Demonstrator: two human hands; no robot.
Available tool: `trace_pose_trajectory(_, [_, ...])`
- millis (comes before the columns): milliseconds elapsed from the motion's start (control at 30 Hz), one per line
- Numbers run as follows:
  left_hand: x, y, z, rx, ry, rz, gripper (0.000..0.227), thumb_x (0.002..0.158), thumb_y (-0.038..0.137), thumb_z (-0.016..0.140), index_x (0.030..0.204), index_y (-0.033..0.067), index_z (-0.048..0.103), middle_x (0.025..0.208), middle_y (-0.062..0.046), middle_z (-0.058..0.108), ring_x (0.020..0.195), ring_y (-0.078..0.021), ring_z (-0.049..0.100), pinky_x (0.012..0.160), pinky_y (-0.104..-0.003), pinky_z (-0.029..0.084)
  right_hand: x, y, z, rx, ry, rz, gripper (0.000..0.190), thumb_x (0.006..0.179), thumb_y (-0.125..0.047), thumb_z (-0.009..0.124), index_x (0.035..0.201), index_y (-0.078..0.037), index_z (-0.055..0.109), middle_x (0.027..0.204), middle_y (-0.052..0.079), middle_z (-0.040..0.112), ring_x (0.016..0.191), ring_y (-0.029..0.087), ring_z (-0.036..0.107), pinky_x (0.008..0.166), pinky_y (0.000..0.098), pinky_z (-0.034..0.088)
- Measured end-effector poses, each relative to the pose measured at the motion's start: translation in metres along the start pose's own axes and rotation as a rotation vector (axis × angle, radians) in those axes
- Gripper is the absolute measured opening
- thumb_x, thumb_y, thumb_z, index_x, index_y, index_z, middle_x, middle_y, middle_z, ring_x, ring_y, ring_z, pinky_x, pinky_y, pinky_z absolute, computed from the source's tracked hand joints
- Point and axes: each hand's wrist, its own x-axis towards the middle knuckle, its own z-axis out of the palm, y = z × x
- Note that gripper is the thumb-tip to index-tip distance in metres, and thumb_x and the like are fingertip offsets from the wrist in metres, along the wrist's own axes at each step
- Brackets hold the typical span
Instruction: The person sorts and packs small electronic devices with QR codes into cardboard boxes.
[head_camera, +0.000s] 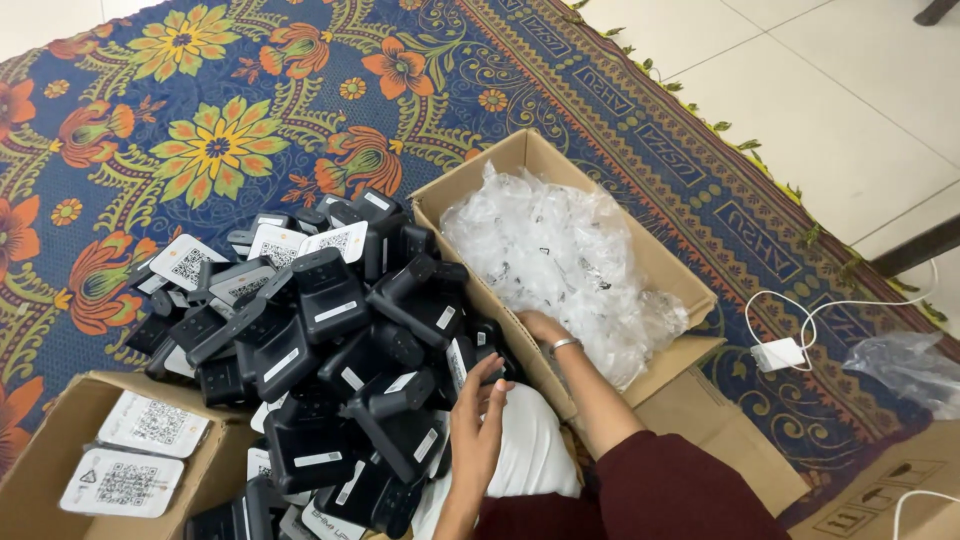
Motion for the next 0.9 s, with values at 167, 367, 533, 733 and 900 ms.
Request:
trace_pose_trajectory(167, [0.000, -0.001, 0.001, -0.014, -0.006, 0.008, 0.043, 0.100, 0.025, 0.056, 0.139, 0.0064, 0.058, 0.132, -0.011, 0.071, 0.108, -0.0219, 0.075, 0.089, -0.035, 0.059, -0.020, -0.034, -0.001, -0.473, 0.111, 0.123, 0.046, 0.098, -0.046, 0.046, 0.130, -0.022, 0.069, 0.136, 0.011, 0.066, 0.127, 0.033, 0.061, 0.102, 0.0559, 0.044])
trace_pose_trajectory(367, [-0.008, -0.005, -0.012, 0.033, 0.030, -0.001, 0.041, 0.099, 0.024, 0.058, 0.137, 0.0085, 0.060, 0.131, -0.009, 0.073, 0.106, -0.0203, 0.077, 0.087, -0.034, 0.060, -0.005, 0.006, 0.001, -0.418, 0.088, 0.078, 0.049, 0.100, -0.045, 0.039, 0.137, -0.025, 0.064, 0.142, 0.009, 0.063, 0.134, 0.031, 0.056, 0.106, 0.0522, 0.041])
trace_pose_trajectory(533, [-0.020, -0.004, -0.030, -0.011, 0.086, -0.014, 0.039, 0.098, 0.022, 0.057, 0.135, 0.0088, 0.061, 0.130, -0.007, 0.072, 0.106, -0.0184, 0.076, 0.085, -0.032, 0.059, -0.053, -0.037, -0.023, 0.432, -0.119, 0.046, 0.061, 0.102, -0.047, 0.045, 0.146, -0.007, 0.057, 0.147, 0.005, 0.061, 0.131, 0.019, 0.054, 0.113, 0.0343, 0.040])
trace_pose_trajectory(733, [-0.038, 0.007, -0.051, -0.026, 0.118, -0.011, 0.036, 0.100, 0.024, 0.057, 0.132, 0.0091, 0.065, 0.116, -0.010, 0.077, 0.102, -0.0162, 0.075, 0.085, -0.031, 0.059, -0.116, -0.093, -0.025, 0.598, 0.065, 0.135, 0.067, 0.102, -0.052, 0.042, 0.150, -0.006, 0.051, 0.150, 0.007, 0.053, 0.136, 0.016, 0.047, 0.116, 0.0298, 0.033])
trace_pose_trajectory(900, [-0.049, 0.004, -0.070, 0.005, 0.139, -0.006, 0.036, 0.101, 0.027, 0.057, 0.130, 0.0096, 0.069, 0.111, -0.009, 0.077, 0.097, -0.0165, 0.073, 0.083, -0.029, 0.058, -0.149, -0.121, -0.021, 0.547, 0.203, 0.117, 0.070, 0.100, -0.055, 0.047, 0.148, -0.005, 0.053, 0.152, 0.013, 0.054, 0.138, 0.023, 0.048, 0.114, 0.0326, 0.036])
